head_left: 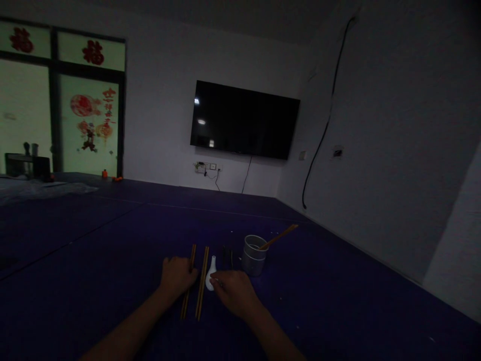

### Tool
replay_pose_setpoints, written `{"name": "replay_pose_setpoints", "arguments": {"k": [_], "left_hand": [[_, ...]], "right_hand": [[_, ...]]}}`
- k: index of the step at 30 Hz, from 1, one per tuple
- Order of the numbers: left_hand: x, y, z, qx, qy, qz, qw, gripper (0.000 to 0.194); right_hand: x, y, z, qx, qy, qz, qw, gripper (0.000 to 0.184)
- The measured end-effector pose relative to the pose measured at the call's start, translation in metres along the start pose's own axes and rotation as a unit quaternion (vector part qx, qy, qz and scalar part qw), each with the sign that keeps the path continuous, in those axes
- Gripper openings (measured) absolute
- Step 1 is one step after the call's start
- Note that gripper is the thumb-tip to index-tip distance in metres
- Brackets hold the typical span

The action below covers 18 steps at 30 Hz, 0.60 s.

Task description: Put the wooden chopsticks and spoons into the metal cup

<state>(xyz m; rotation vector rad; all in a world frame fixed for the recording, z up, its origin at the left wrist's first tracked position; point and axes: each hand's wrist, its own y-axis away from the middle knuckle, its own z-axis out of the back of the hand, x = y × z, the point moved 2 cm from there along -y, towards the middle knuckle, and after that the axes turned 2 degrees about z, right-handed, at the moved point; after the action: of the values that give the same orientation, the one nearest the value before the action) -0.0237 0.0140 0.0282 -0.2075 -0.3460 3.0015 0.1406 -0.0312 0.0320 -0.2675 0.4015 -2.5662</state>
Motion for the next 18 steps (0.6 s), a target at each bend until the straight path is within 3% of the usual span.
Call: {"name": "replay_pose_setpoints", "arguments": {"k": [18], "left_hand": [[-0.0037,0.0029,-0.0032,0.012,-0.041,-0.058,0.997,0.039]], "right_hand": [[0.0005,-0.0001,-0.0027,0.006,0.002,0.01,1.0,0.03]]}}
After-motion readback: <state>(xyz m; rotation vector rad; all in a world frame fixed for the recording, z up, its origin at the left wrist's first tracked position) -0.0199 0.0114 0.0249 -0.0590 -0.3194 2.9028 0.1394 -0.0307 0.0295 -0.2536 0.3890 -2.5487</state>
